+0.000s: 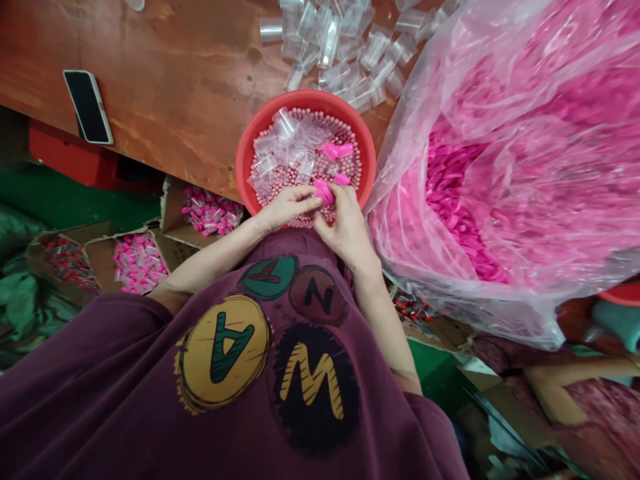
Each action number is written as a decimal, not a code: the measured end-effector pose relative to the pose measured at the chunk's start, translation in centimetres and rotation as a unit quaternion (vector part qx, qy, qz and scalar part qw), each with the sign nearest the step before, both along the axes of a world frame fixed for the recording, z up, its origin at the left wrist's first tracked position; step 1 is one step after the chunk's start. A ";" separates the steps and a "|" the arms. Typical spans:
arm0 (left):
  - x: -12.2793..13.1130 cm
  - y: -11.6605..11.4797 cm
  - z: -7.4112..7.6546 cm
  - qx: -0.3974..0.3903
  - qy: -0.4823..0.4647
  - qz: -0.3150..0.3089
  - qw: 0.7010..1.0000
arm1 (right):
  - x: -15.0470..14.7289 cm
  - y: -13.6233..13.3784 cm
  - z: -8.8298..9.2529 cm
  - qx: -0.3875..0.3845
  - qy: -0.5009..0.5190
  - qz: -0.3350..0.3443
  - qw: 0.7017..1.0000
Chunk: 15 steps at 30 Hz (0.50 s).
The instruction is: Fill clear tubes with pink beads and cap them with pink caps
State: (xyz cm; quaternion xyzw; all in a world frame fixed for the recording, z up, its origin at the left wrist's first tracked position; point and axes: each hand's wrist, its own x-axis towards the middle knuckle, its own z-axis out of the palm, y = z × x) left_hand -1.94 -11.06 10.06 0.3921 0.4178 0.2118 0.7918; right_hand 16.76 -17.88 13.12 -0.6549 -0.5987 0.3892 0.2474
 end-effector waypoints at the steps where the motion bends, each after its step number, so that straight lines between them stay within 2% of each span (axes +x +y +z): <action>1: 0.2 -0.3 0.1 -0.012 0.004 0.010 1.000 | -0.4 0.0 0.2 -0.003 -0.043 0.020 0.999; 4: 0.9 -1.3 0.5 -0.053 0.019 0.052 0.997 | -1.3 0.1 -0.3 -0.014 -0.126 0.032 0.991; 7: 1.5 -1.9 0.7 -0.076 0.019 0.087 0.993 | -1.7 0.2 -1.7 -0.015 -0.144 0.035 0.989; 12: 1.8 -2.2 0.5 -0.136 0.020 0.105 0.985 | -1.6 0.6 -3.0 -0.001 -0.180 0.064 0.982; 15: 1.6 -2.2 0.2 -0.169 0.039 0.100 0.980 | -2.4 0.6 -3.4 -0.030 -0.189 0.083 0.978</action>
